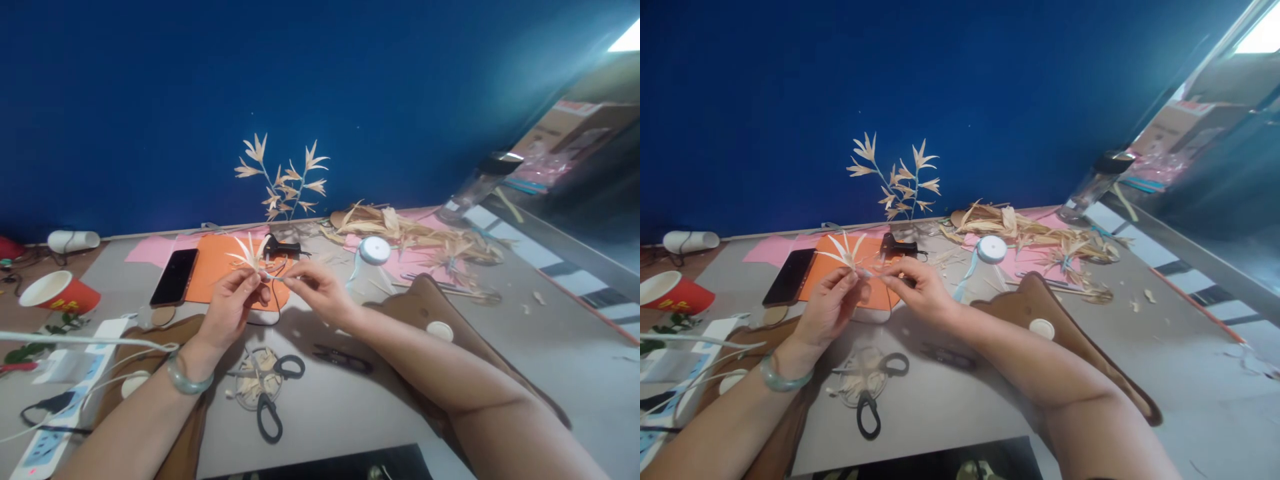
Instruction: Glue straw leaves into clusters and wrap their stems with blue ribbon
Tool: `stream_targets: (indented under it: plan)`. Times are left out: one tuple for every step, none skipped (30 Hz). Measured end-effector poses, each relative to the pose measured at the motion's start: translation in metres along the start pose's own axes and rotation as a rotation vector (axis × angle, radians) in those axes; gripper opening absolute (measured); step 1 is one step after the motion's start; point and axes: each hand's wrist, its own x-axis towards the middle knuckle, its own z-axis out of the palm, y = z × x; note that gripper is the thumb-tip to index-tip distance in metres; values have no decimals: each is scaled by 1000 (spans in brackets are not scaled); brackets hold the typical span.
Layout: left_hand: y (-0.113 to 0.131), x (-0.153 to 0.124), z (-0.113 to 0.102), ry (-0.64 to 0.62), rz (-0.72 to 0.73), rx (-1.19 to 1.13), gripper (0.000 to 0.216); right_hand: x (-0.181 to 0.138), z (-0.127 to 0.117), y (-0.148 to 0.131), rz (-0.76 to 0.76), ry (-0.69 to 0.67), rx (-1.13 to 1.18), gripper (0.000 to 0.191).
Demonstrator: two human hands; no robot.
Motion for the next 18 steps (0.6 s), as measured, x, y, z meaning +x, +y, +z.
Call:
stream_targets:
  plan:
    - [0, 0, 0, 14, 11, -16, 10, 2, -1, 0, 112, -13, 77, 16]
    - [0, 0, 0, 27, 19, -30, 9, 4, -1, 0, 237, -31, 163, 21]
    - [0, 1, 0, 34, 24, -42, 10, 5, -2, 0, 358, -57, 249, 24]
    - [0, 1, -1, 37, 24, -51, 10, 7, -3, 0, 461, -79, 331, 27]
    - [0, 1, -1, 35, 23, -58, 11, 8, -4, 0, 538, -92, 404, 28]
    - [1, 2, 0, 33, 20, -62, 11, 9, -5, 0, 589, -93, 465, 28]
    - [1, 2, 0, 30, 17, -66, 12, 10, -6, 1, 619, -87, 511, 27]
    - [1, 2, 0, 31, 16, -71, 12, 11, -7, 1, 639, -80, 542, 26]
    - [2, 2, 0, 34, 14, -76, 12, 12, -8, 1, 655, -72, 558, 25]
    - [2, 2, 0, 37, 12, -79, 12, 12, -8, 2, 668, -65, 566, 24]
    - [2, 2, 1, 40, 8, -82, 12, 13, -9, 2, 676, -59, 571, 24]
    - [3, 2, 1, 41, 2, -85, 12, 13, -9, 2, 680, -53, 575, 24]
    - [3, 2, 1, 42, -6, -88, 12, 13, -9, 2, 678, -46, 579, 24]
    - [3, 1, 1, 41, -15, -90, 12, 13, -8, 2, 670, -38, 579, 24]
    - [4, 1, 1, 38, -24, -90, 12, 13, -8, 3, 658, -27, 576, 25]
    - [4, 0, 2, 32, -36, -88, 13, 13, -7, 3, 642, -18, 568, 26]
    - [4, 0, 2, 20, -52, -83, 14, 13, -7, 3, 622, -7, 551, 26]
    - [3, -1, 2, 5, -70, -73, 14, 12, -6, 4, 597, 5, 527, 27]
